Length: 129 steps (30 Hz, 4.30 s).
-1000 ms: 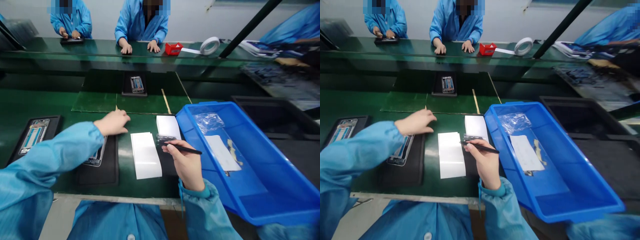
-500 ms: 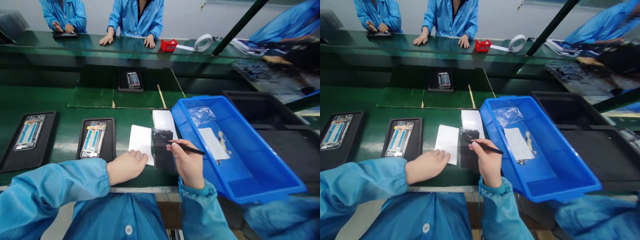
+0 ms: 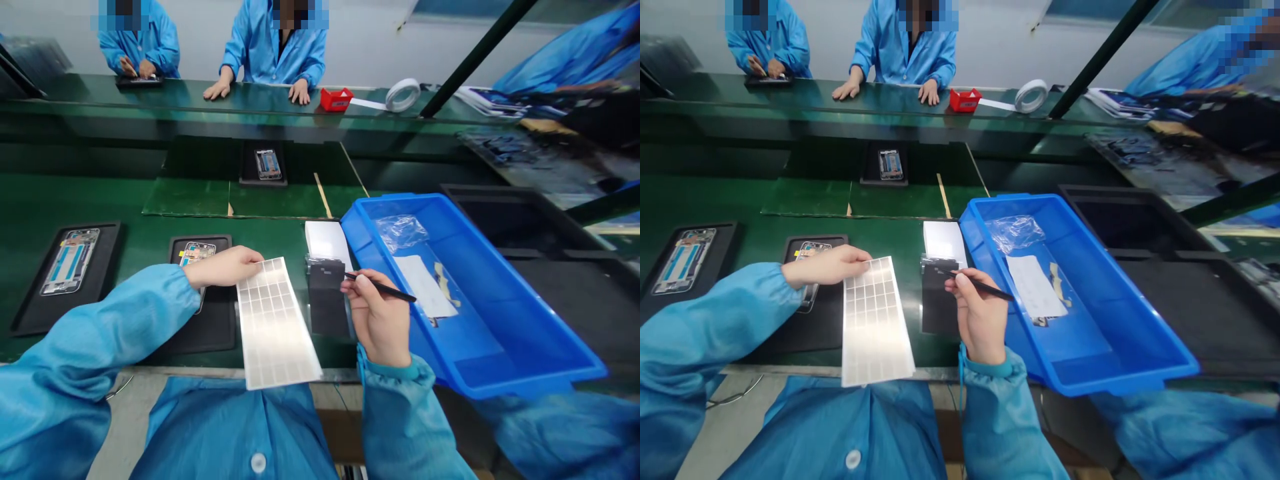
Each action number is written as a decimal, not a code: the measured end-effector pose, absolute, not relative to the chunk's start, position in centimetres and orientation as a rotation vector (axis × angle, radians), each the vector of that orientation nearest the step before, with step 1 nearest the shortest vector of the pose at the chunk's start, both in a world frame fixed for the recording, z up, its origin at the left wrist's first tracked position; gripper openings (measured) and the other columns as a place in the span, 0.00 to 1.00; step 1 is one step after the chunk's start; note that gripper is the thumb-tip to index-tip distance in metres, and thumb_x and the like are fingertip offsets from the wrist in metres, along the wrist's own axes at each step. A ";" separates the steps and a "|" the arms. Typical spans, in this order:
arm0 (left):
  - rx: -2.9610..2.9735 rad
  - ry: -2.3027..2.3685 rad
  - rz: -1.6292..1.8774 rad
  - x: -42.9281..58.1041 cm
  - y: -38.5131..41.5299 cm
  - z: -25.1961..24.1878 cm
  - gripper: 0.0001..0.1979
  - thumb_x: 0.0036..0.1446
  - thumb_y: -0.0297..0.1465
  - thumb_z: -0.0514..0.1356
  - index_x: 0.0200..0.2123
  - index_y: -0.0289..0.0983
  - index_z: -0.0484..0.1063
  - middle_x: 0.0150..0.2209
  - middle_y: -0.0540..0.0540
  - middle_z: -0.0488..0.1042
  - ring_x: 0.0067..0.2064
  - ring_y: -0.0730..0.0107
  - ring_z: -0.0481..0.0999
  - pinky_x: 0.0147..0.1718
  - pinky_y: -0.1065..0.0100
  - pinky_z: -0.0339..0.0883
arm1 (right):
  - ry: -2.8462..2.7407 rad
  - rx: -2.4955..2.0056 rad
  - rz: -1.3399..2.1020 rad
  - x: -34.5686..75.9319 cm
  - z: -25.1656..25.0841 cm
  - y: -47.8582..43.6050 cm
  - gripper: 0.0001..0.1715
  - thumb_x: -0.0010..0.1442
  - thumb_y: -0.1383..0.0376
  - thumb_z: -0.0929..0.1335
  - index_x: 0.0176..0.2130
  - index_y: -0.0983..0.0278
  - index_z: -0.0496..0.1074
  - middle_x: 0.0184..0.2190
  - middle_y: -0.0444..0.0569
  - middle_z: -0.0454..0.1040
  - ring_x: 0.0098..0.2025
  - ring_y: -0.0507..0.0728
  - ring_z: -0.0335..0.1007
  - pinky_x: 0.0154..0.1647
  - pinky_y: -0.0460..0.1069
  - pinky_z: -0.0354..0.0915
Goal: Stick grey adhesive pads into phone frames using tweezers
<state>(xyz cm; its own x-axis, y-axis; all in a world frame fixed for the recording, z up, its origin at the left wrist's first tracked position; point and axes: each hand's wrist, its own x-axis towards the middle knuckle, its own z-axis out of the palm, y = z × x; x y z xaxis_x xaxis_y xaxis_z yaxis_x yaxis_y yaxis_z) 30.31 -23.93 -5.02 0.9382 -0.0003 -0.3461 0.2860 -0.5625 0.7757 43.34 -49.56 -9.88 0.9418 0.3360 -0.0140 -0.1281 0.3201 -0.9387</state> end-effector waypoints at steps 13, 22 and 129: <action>3.137 -0.097 -0.031 26.5 -29.8 -10.9 0.19 0.64 0.33 0.57 0.54 0.26 0.69 0.54 0.33 0.70 0.56 0.51 0.68 0.53 0.56 0.63 | -0.705 -1.644 0.452 43.3 -13.1 -44.4 0.11 0.52 0.58 0.76 0.35 0.61 0.80 0.37 0.51 0.82 0.40 0.62 0.79 0.45 0.57 0.75; 3.257 0.001 -0.039 25.7 -32.2 -12.5 0.25 0.69 0.32 0.46 0.62 0.20 0.62 0.62 0.23 0.62 0.59 0.45 0.67 0.53 0.53 0.64 | -0.855 -1.736 0.439 43.7 -14.5 -43.2 0.11 0.55 0.58 0.75 0.37 0.62 0.80 0.36 0.50 0.82 0.39 0.60 0.79 0.46 0.56 0.74; 2.593 1.032 0.331 15.5 -20.7 -12.4 0.23 0.62 0.30 0.52 0.60 0.32 0.61 0.47 0.39 0.70 0.41 0.61 0.75 0.45 0.60 0.71 | -0.461 -1.494 0.599 38.2 -11.1 -40.0 0.11 0.49 0.60 0.79 0.30 0.62 0.78 0.22 0.44 0.75 0.25 0.54 0.72 0.29 0.48 0.68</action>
<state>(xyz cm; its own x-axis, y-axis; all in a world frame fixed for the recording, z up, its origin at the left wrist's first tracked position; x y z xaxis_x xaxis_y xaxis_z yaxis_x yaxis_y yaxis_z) 15.51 -20.72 -12.44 0.7106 0.6976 0.0920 0.6208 -0.6831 0.3846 38.21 -40.00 -11.07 0.7752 0.6268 -0.0786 -0.0850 -0.0198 -0.9962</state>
